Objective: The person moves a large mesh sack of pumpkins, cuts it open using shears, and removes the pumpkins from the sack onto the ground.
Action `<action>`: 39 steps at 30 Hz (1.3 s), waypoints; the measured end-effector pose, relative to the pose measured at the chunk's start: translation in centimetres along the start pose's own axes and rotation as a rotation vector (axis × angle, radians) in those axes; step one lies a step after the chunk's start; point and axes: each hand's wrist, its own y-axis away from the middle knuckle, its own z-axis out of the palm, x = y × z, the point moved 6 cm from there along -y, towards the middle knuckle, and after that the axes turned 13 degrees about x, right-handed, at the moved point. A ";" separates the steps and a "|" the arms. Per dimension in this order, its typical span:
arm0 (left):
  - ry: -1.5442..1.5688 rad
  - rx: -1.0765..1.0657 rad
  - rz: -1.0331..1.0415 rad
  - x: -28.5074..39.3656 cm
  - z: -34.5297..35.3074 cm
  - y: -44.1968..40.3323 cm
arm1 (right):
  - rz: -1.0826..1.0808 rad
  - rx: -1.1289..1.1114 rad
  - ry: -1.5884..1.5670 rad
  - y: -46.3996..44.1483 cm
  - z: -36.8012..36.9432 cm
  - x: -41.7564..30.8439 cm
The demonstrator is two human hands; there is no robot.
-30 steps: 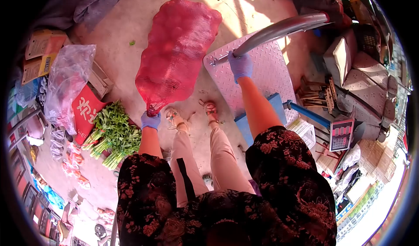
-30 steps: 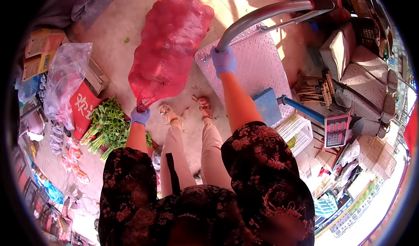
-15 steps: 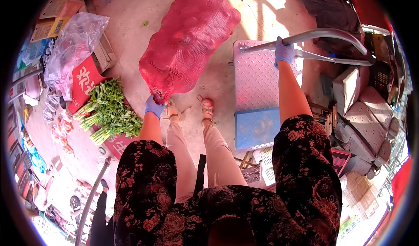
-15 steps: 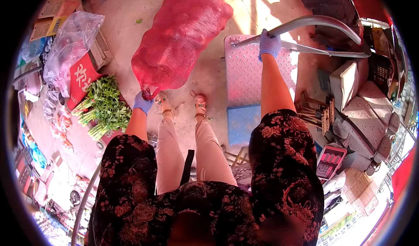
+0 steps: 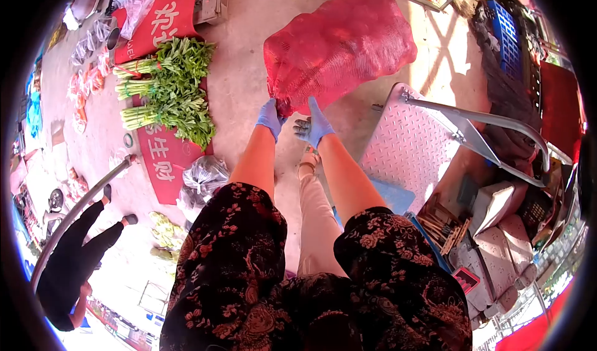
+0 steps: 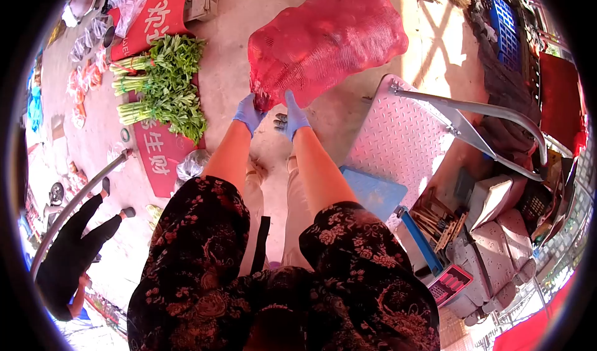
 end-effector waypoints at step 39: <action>0.342 0.056 -0.285 -23.5 -37.6 12.8 | -0.082 0.184 0.330 -3.6 -10.5 38.8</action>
